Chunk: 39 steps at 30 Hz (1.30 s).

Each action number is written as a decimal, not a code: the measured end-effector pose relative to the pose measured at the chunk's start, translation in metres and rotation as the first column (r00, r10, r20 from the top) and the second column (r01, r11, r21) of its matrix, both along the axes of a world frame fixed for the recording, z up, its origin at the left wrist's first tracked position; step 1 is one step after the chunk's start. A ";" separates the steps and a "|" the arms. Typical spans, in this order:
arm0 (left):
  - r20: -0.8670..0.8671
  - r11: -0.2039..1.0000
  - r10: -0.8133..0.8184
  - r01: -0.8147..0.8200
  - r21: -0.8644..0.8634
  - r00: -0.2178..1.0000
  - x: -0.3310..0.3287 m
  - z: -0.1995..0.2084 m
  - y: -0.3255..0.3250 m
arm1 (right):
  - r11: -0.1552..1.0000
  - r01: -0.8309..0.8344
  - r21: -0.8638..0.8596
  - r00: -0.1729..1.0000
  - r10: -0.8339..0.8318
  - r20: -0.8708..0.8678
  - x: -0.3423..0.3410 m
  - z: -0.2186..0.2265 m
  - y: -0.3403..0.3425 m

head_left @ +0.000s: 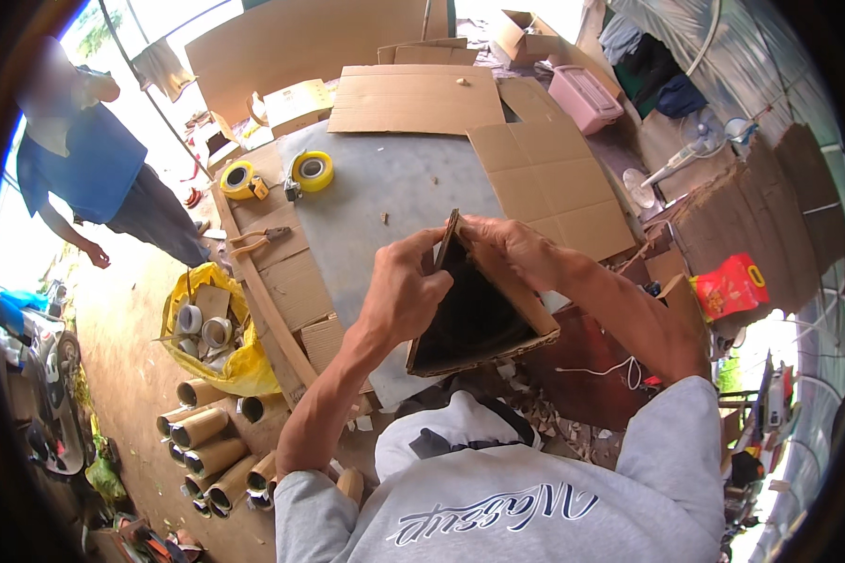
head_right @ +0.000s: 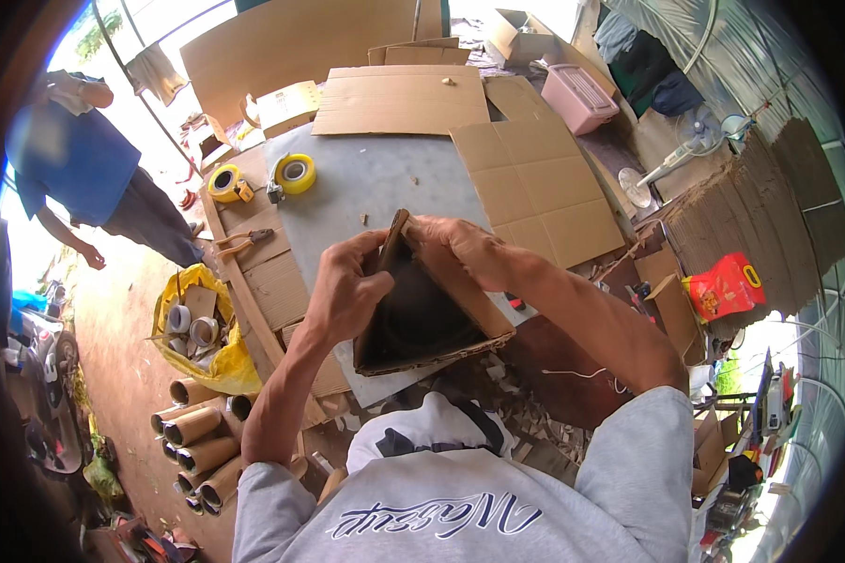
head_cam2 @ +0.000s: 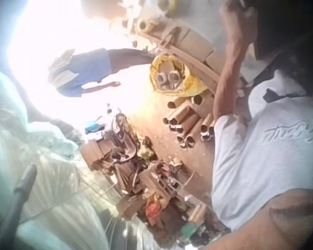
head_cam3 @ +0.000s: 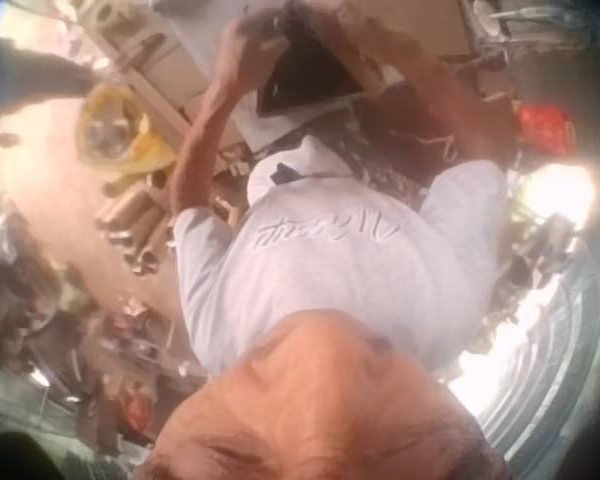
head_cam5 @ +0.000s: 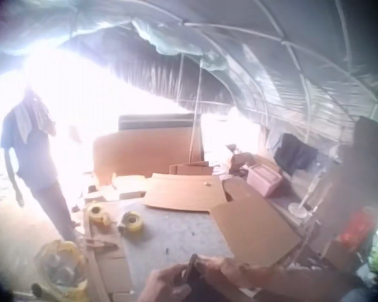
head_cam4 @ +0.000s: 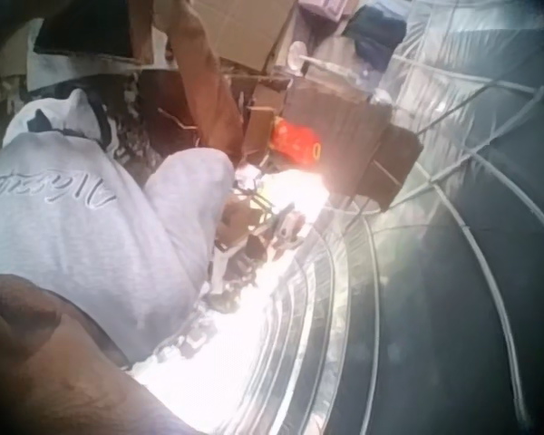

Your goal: The person folds and tapes cardboard pieces into rectangular boxes using a handheld tape dispenser and a utility knife. They cut and trim cardboard, apply tape to seams, and place finished boxes on a pile. The workspace is cluttered with cardboard, tubes, and tools.

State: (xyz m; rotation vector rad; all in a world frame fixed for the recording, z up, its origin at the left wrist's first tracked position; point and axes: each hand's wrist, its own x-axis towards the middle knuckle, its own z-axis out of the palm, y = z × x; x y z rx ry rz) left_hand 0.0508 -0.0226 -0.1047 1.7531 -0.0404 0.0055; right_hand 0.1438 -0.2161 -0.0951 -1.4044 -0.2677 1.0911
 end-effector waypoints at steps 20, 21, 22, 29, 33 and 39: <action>0.182 0.934 0.006 -0.071 0.351 0.983 -0.002 -0.003 -0.011 | 0.939 0.140 -0.314 0.848 0.051 0.527 -0.018 -0.002 0.020; 0.219 0.928 -0.001 -0.081 0.365 0.976 0.000 -0.004 -0.012 | 0.931 0.159 -0.329 0.826 0.057 0.561 -0.018 -0.005 0.018; 0.194 0.945 -0.009 -0.055 0.324 0.981 -0.001 0.001 -0.012 | 0.940 0.161 -0.302 0.829 0.037 0.558 -0.015 -0.014 0.012; 0.171 0.969 0.024 -0.065 0.240 0.985 -0.004 0.002 0.002 | 0.974 0.019 -0.227 0.876 0.093 0.473 -0.043 -0.017 -0.036; 0.091 0.994 0.010 -0.019 0.103 0.996 0.000 -0.008 -0.001 | 0.984 0.025 -0.175 0.921 0.045 0.386 -0.061 -0.027 -0.065; -0.064 0.707 -0.203 0.101 -0.700 0.977 0.028 -0.040 -0.021 | 0.984 -0.007 -0.177 0.842 0.101 0.530 -0.070 -0.023 -0.055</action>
